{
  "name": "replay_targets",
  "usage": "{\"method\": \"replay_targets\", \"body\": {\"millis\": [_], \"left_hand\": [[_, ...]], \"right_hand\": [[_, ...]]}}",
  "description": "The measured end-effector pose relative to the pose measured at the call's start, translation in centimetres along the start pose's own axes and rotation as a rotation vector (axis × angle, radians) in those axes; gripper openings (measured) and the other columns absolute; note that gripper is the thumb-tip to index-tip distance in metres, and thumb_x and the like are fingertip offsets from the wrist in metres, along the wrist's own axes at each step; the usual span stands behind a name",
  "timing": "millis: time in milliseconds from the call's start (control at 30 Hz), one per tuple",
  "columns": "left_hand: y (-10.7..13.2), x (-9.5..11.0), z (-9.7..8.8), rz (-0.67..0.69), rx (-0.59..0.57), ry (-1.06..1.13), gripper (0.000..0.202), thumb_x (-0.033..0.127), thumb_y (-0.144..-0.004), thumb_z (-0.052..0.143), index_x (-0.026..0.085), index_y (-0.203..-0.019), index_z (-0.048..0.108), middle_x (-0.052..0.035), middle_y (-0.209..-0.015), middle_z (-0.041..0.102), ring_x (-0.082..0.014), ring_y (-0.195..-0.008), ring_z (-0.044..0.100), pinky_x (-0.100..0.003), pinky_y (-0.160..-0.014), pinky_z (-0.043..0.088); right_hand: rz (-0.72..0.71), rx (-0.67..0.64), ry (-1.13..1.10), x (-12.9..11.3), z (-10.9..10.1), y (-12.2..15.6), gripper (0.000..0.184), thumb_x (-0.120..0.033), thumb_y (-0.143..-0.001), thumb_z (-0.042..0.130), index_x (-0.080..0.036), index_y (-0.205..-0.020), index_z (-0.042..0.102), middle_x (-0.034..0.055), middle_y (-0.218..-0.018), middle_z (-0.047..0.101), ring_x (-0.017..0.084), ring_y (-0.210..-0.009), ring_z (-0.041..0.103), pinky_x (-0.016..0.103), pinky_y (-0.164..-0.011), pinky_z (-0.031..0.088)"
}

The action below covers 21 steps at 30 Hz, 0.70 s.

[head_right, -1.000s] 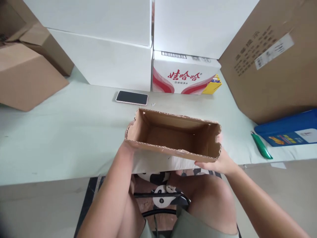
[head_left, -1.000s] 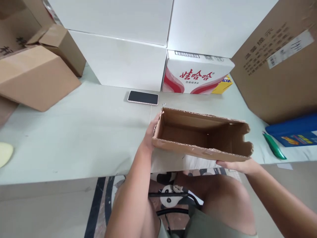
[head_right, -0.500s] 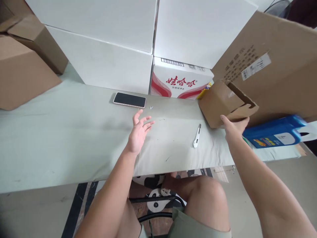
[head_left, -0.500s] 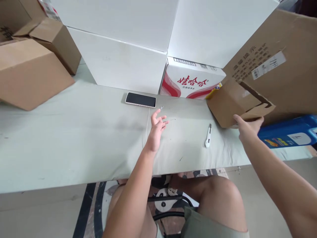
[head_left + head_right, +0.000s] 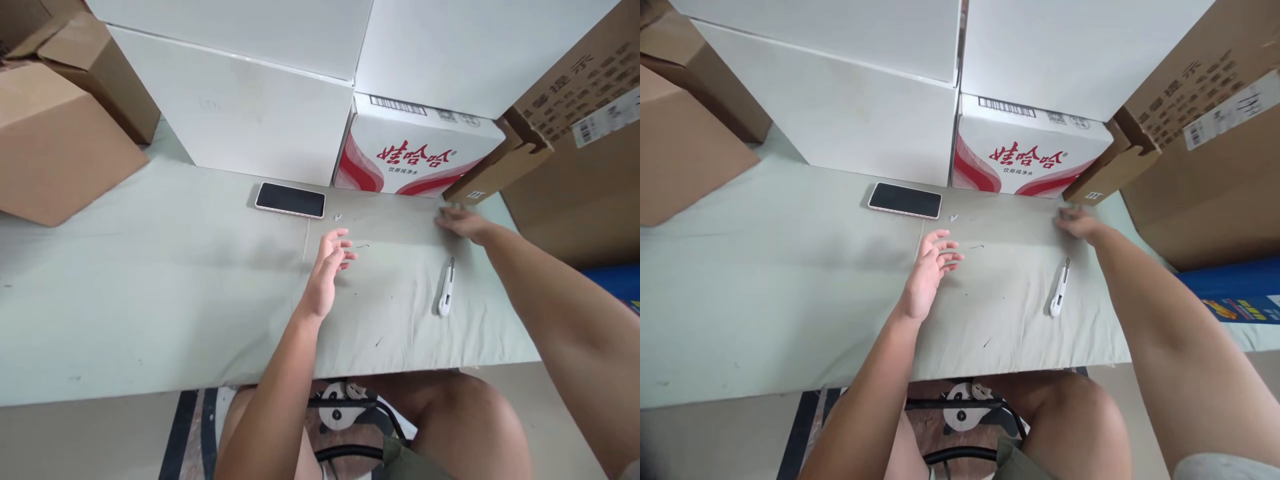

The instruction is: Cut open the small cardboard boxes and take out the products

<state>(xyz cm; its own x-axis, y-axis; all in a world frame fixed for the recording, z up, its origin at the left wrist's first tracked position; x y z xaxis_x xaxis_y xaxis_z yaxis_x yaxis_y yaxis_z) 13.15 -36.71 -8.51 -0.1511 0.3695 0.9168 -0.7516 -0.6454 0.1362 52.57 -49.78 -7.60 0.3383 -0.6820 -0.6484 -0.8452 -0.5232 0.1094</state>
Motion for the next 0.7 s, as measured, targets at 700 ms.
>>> {"method": "replay_targets", "body": {"millis": [700], "left_hand": [[7.9, 5.9, -9.8, -0.009, 0.482, 0.136, 0.015, 0.033, -0.091, 0.054, 0.022, -0.08, 0.055, 0.001, -0.082, 0.057, -0.0165, -0.08, 0.052, -0.031, -0.078, 0.039]], "right_hand": [[-1.055, -0.276, 0.449, -30.4, 22.2, 14.8, 0.048, -0.039, -0.09, 0.053, -0.022, -0.131, 0.07, 0.0147, -0.147, 0.062, 0.035, -0.132, 0.063, 0.057, -0.113, 0.053]]}}
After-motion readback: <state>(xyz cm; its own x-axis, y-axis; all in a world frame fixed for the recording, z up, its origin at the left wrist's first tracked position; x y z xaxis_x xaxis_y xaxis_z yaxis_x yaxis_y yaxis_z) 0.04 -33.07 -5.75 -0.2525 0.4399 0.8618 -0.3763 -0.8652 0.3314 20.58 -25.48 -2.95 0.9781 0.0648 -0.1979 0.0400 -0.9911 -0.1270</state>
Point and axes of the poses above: each hand's wrist, its own y-axis away from the middle knuckle, its own z-axis out of the palm, x = y × z, the point moved 3 cm from there along -y, towards the middle knuckle
